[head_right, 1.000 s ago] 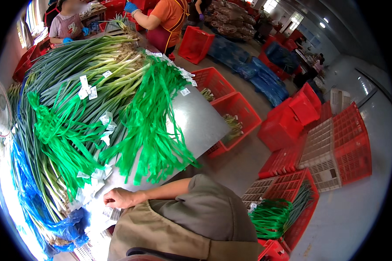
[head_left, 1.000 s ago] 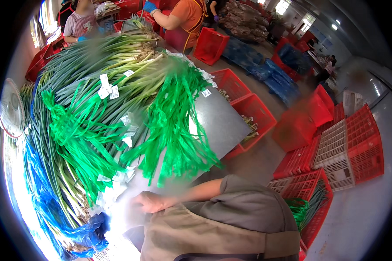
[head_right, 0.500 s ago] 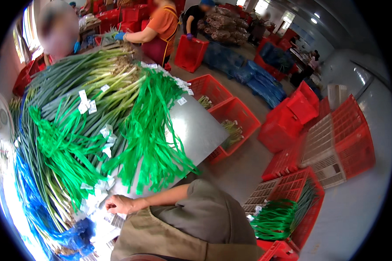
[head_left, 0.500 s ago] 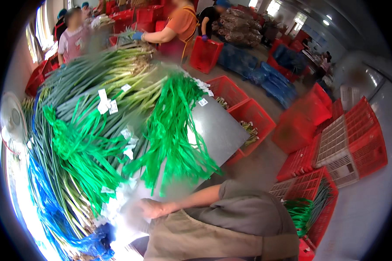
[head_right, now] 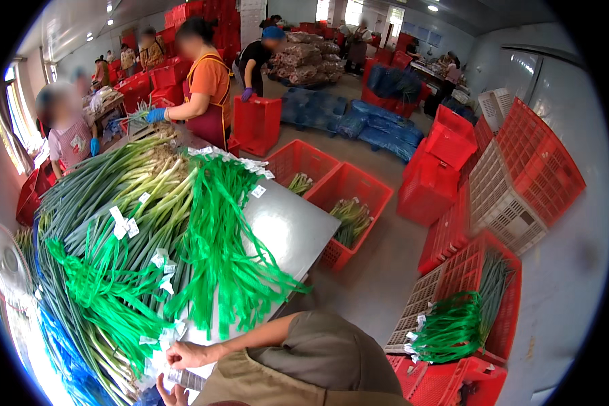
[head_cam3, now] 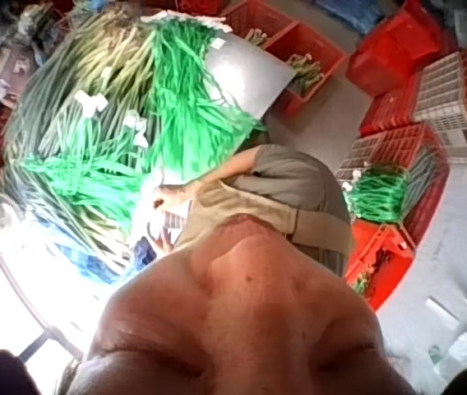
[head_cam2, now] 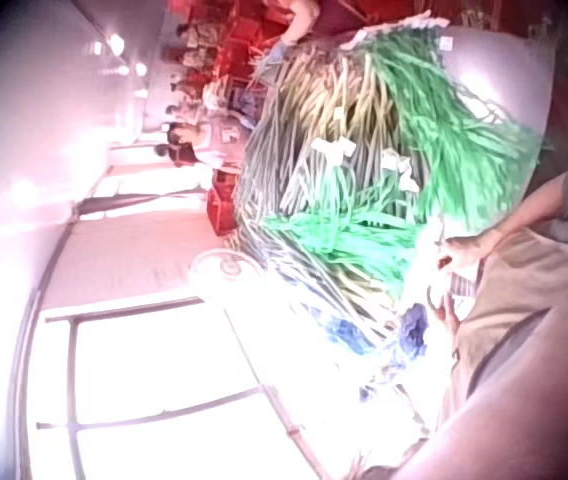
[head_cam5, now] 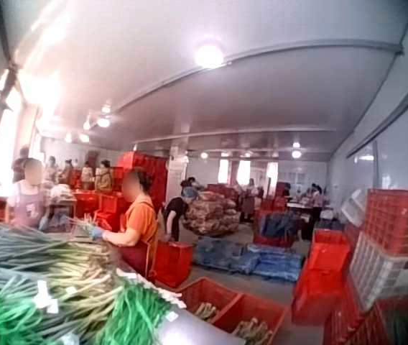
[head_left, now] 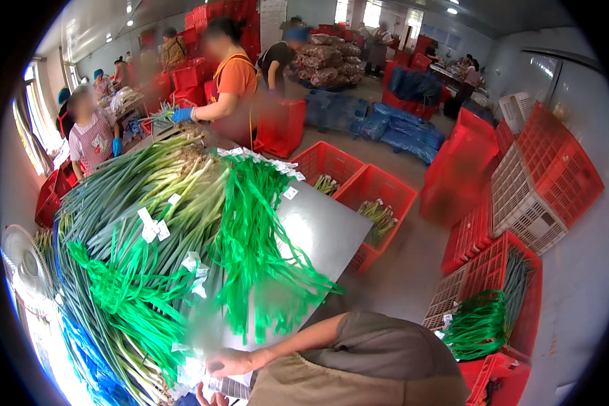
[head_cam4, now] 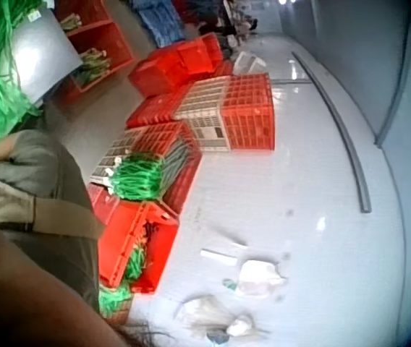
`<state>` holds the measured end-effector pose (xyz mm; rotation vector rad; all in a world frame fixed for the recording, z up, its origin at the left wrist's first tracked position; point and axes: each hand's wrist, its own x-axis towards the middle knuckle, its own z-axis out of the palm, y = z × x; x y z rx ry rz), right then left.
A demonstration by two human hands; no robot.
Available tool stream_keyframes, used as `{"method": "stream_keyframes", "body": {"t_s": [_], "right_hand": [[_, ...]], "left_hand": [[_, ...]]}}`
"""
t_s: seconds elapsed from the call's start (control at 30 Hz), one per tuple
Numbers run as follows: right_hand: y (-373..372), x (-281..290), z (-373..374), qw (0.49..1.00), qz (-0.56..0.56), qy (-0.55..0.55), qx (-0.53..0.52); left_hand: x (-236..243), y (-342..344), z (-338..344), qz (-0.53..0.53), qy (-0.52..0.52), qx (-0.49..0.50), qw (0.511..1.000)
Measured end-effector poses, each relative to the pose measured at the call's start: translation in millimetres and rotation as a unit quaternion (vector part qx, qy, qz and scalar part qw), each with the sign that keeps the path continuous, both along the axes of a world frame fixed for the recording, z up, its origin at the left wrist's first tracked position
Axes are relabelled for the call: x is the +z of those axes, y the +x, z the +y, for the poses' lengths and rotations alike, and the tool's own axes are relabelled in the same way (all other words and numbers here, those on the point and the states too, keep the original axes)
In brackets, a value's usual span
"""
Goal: The person handles green ties from a red crate and attaches printed labels to them by hand at a workstation with scallions.
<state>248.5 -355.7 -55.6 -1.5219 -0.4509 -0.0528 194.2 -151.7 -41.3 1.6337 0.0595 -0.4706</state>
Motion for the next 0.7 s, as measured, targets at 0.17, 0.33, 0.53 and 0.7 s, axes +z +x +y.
{"method": "stream_keyframes", "body": {"t_s": [0.17,0.33,0.53,0.7], "right_hand": [[-12.0,7.4,-3.2,0.999,-0.005,-0.024,0.042],[-19.2,6.7,-4.0,0.996,-0.046,-0.067,0.031],[-5.4,29.7,-72.0,0.990,0.080,0.004,0.114],[85.7,103.7,-293.8,0.925,0.127,0.074,-0.351]], "left_hand": [[21.1,-2.1,-32.9,-0.042,0.006,0.121,0.992],[-21.1,1.4,-16.4,-0.149,0.026,0.097,0.984],[-26.9,4.8,-18.0,-0.096,-0.051,0.115,0.987],[12.8,-9.4,-35.4,-0.075,-0.033,0.117,0.990]]}}
